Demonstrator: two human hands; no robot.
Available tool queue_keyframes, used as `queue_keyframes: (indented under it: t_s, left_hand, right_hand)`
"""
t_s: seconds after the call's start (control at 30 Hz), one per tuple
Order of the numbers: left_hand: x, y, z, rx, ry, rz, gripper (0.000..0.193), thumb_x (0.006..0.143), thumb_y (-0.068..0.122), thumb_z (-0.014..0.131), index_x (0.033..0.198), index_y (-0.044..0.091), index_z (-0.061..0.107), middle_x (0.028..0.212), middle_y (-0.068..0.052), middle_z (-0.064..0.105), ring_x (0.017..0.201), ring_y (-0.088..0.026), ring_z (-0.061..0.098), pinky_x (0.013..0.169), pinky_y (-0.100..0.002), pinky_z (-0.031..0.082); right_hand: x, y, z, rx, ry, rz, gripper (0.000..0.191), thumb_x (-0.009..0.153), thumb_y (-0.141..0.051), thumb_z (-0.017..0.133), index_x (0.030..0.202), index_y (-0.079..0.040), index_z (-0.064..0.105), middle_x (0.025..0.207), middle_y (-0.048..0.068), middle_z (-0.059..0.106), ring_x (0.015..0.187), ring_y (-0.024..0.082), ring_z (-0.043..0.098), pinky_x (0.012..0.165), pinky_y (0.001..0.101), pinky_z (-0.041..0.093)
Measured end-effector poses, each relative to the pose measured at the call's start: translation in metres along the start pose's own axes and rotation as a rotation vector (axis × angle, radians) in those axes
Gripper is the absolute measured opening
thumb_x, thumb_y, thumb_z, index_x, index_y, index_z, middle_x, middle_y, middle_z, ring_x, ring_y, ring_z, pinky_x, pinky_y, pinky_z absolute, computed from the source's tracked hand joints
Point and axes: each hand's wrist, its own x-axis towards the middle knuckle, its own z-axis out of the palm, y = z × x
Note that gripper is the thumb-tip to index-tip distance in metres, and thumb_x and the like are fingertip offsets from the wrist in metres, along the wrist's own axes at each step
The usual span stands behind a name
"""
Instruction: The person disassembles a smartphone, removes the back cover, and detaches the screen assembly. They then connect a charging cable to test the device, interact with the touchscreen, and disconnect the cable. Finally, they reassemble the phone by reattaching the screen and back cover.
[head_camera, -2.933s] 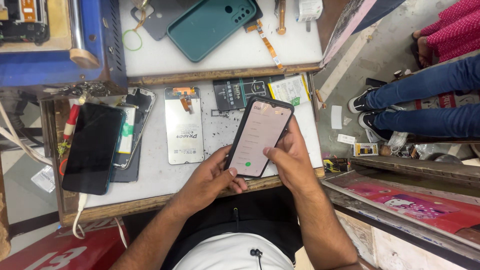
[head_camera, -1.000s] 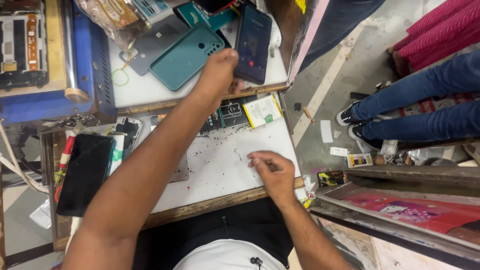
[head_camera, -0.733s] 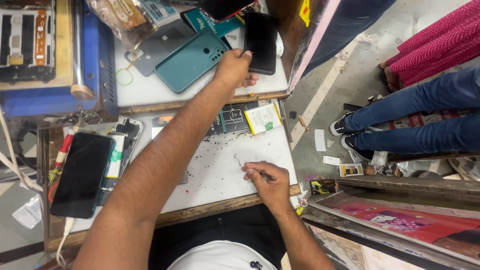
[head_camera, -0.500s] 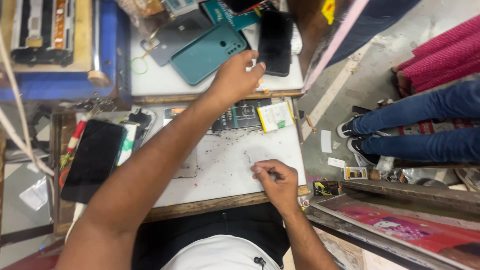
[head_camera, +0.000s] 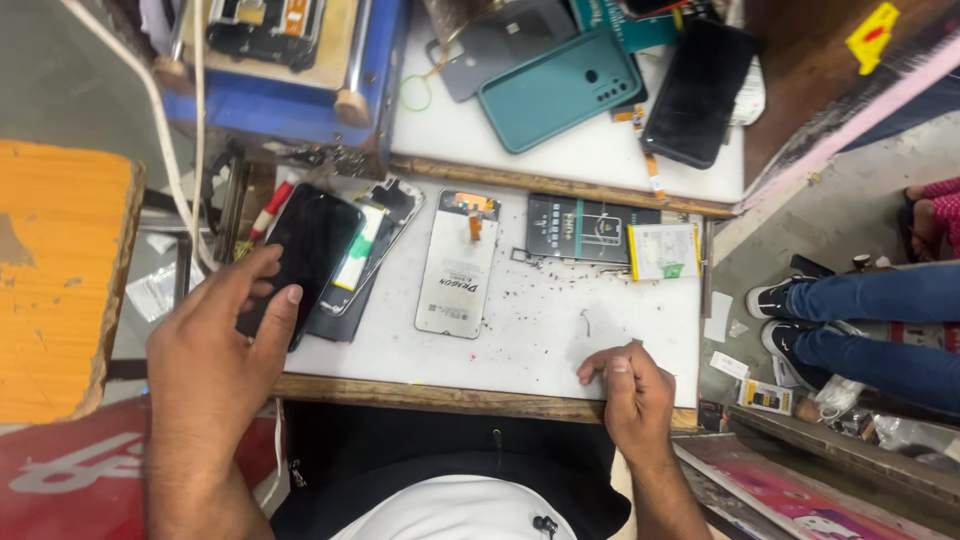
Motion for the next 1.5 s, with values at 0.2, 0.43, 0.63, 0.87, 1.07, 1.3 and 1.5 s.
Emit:
queue_keyframes:
  t_s: [0.2,0.43,0.63,0.87,1.07,1.3,1.5]
  left_hand:
    - [-0.003,-0.024,0.016,0.24,0.043,0.074,0.045,0.09,0.024,0.081,0.131,0.007,0.069,0.123,-0.014,0.072,0.112,-0.035,0.067,0.094,-0.046,0.054]
    - [-0.003,-0.025,0.038,0.378,-0.076,0.05,0.074,0.08,0.029,0.086,0.143,0.003,0.058,0.136,-0.024,0.06,0.119,-0.042,0.06,0.096,-0.05,0.05]
    - [-0.001,-0.025,0.041,0.378,-0.084,0.086,0.085,0.075,0.029,0.087,0.148,0.004,0.053,0.137,-0.022,0.061,0.118,-0.042,0.06,0.101,-0.05,0.049]
    - [-0.013,-0.016,0.03,0.263,-0.111,0.022,0.086,0.074,0.029,0.086,0.149,0.006,0.05,0.135,-0.022,0.064,0.118,-0.042,0.06,0.1,-0.05,0.048]
    - [-0.016,-0.022,0.049,-0.834,-0.475,-0.136,0.086,0.083,0.036,0.073,0.156,0.006,0.037,0.13,-0.023,0.066,0.115,-0.031,0.066,0.091,-0.043,0.056]
    - [-0.018,-0.005,0.108,-1.367,-0.749,-0.239,0.081,0.092,0.035,0.062,0.157,-0.001,0.029,0.131,-0.028,0.064,0.111,-0.029,0.068,0.09,-0.043,0.06]
    - [-0.029,0.026,0.117,-1.004,-0.584,-0.098,0.086,0.088,0.019,0.074,0.159,0.006,0.028,0.136,-0.025,0.063,0.117,-0.027,0.066,0.097,-0.039,0.057]
  right_hand:
    - [0.005,-0.006,0.006,0.189,0.041,-0.055,0.022,0.11,-0.011,0.045,0.101,0.002,0.06,0.088,0.013,0.074,0.072,0.015,0.068,0.07,0.0272,0.058]
    - [0.003,-0.003,0.005,0.215,0.061,-0.019,0.012,0.106,0.001,0.05,0.111,0.005,0.06,0.093,0.015,0.075,0.075,0.015,0.068,0.071,0.0267,0.057]
    - [0.002,-0.003,0.005,0.236,0.043,-0.019,0.012,0.107,0.001,0.051,0.111,0.005,0.061,0.094,0.014,0.075,0.077,0.015,0.069,0.072,0.0267,0.058]
    - [0.002,-0.002,0.003,0.232,0.027,-0.042,0.011,0.106,0.0,0.053,0.109,0.005,0.062,0.093,0.015,0.075,0.078,0.016,0.07,0.072,0.028,0.059]
    - [-0.002,-0.006,0.007,0.141,0.004,-0.128,0.015,0.102,0.005,0.053,0.11,0.004,0.065,0.096,0.015,0.077,0.083,0.018,0.075,0.077,0.0295,0.063]
    - [-0.003,-0.055,0.041,0.321,-0.176,-0.093,0.03,0.101,0.005,0.053,0.13,0.001,0.061,0.13,0.02,0.069,0.117,0.024,0.071,0.1,0.0353,0.06]
    - [0.038,-0.082,0.068,0.74,-0.325,0.106,0.068,0.105,-0.023,0.057,0.162,-0.005,0.025,0.16,0.02,0.044,0.15,0.029,0.046,0.12,0.0422,0.045]
